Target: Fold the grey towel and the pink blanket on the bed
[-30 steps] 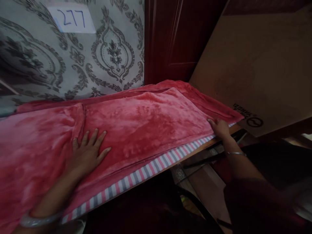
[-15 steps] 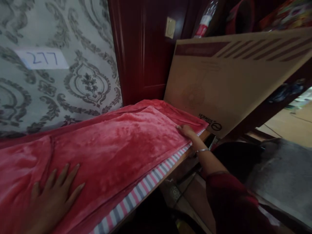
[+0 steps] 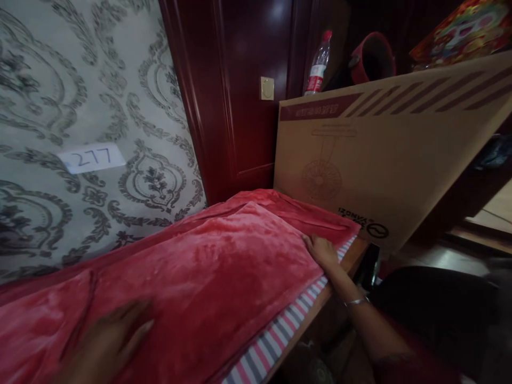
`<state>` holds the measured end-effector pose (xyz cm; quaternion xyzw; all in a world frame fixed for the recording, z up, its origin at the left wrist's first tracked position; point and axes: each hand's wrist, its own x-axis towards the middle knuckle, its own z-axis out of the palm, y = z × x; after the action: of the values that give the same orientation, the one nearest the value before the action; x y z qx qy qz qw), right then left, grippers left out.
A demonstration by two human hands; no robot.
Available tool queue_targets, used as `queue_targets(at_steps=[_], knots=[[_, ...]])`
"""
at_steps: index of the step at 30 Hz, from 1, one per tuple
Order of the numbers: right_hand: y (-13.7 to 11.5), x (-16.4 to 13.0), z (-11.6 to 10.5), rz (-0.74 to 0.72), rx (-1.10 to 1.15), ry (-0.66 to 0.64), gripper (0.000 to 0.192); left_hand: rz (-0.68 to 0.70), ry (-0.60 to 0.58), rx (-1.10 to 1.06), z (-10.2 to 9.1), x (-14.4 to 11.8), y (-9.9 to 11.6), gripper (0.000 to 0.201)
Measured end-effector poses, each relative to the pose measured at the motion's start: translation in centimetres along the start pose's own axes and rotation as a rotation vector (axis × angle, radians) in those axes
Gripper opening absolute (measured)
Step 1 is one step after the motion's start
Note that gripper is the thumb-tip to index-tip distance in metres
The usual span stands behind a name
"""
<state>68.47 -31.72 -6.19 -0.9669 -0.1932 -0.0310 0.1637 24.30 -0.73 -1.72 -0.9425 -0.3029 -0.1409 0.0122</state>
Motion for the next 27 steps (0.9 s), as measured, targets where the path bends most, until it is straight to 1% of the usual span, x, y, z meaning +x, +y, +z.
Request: queue_targets(at_steps=[1,2,3,4,6,7,8,10,12,14,16,18,20,22,24,27], knots=[[0.0,0.0,0.1,0.001,0.003,-0.001,0.053,0.058,-0.078,-0.071,-0.9,1.9,1.7,0.040],[0.1,0.0,0.1,0.000,0.008,-0.002,0.053,0.093,-0.126,-0.123,-1.6,4.0,3.6,0.041],[0.1,0.0,0.2,-0.001,0.014,-0.002,0.053,0.120,-0.147,-0.157,-2.1,6.4,5.6,0.043],[0.2,0.0,0.3,0.000,0.021,-0.003,0.053,0.150,-0.148,-0.172,-2.3,8.8,7.6,0.044],[0.3,0.1,0.3,0.000,0.040,-0.003,0.051,0.220,-0.178,-0.195,-1.9,14.0,11.3,0.042],[0.3,0.1,0.3,-0.002,0.049,0.000,0.050,0.225,-0.204,-0.192,-1.4,16.7,13.0,0.039],[0.4,0.1,0.3,-0.002,0.057,0.005,0.049,0.193,-0.224,-0.189,-0.7,19.3,14.6,0.036],[0.5,0.1,0.4,-0.005,0.074,0.018,0.047,0.180,-0.233,-0.174,1.0,24.3,17.3,0.035],[0.7,0.2,0.6,-0.004,0.092,0.024,0.046,0.144,-0.231,-0.154,2.9,28.4,19.6,0.035],[1.0,0.3,0.9,-0.008,0.123,0.036,0.044,0.092,-0.234,-0.137,4.7,31.7,21.4,0.035],[1.4,0.5,1.3,-0.020,0.173,0.072,0.042,0.040,-0.242,-0.128,6.5,34.1,22.8,0.037],[1.8,0.6,1.8,-0.040,0.253,0.128,0.041,0.002,-0.248,-0.130,8.2,35.6,23.8,0.040],[2.2,0.7,2.2,-0.062,0.363,0.175,0.042,-0.011,-0.244,-0.147,9.6,36.5,24.5,0.042],[2.6,0.8,2.2,-0.094,0.501,0.196,0.044,-0.005,-0.229,-0.178,10.8,37.0,24.9,0.040],[3.3,0.8,1.9,-0.142,0.631,0.157,0.045,0.014,-0.189,-0.223,11.3,37.5,25.3,0.033],[4.6,0.8,0.8,-0.256,0.776,-0.007,0.043,0.054,-0.058,-0.309,10.9,38.9,25.8,0.030]])
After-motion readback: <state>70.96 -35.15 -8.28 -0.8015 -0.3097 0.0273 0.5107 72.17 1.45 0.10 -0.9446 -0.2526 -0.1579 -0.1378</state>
